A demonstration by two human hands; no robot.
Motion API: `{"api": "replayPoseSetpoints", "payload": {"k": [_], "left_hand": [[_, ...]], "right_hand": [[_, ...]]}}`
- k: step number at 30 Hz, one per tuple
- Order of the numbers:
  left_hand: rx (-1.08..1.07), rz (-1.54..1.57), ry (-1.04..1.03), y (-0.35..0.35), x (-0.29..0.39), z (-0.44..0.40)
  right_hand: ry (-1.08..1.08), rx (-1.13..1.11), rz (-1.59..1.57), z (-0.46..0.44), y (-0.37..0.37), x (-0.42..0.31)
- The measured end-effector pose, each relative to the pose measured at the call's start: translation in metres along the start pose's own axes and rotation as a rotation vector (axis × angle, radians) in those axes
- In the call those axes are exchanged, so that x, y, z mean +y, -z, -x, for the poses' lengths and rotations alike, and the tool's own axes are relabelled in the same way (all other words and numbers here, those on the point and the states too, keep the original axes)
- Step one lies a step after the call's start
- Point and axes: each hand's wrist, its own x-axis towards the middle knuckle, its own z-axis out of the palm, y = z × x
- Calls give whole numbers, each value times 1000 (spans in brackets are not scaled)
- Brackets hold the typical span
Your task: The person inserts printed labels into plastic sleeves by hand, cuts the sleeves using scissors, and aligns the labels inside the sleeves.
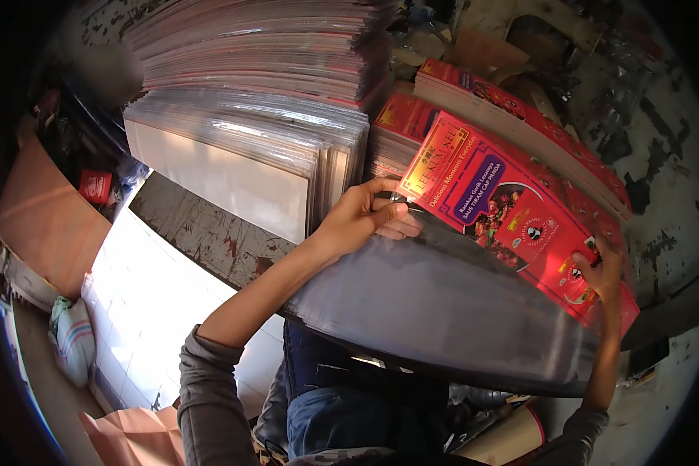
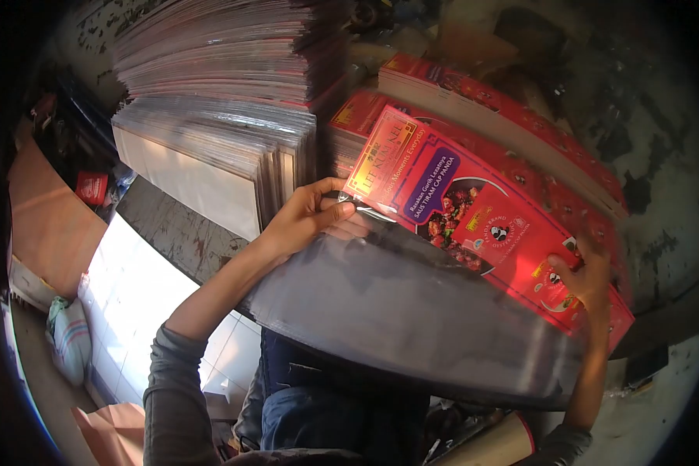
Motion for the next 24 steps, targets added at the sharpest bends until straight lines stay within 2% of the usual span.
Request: {"api": "replayPoseSetpoints", "payload": {"k": [10, 13, 15, 17, 19, 24], "left_hand": [[-67, -44, 1, 1, 0, 1], [-62, -63, -51, -5, 6, 2], [-9, -85, -57, -7, 8, 2], [-14, -99, -49, -6, 6, 2], [-23, -114, -62, -7, 4, 2], [-36, -155, -60, -7, 7, 3]], "right_hand": [[62, 6, 42, -4, 11, -12], [12, -128, 89, -6, 14, -16], [-151, -172, 19, -8, 7, -29], [-196, -157, -79, -12, -5, -45], [-361, -131, -129, -17, -21, -52], [-367, -37, -108, -40, -33, -81]]}}
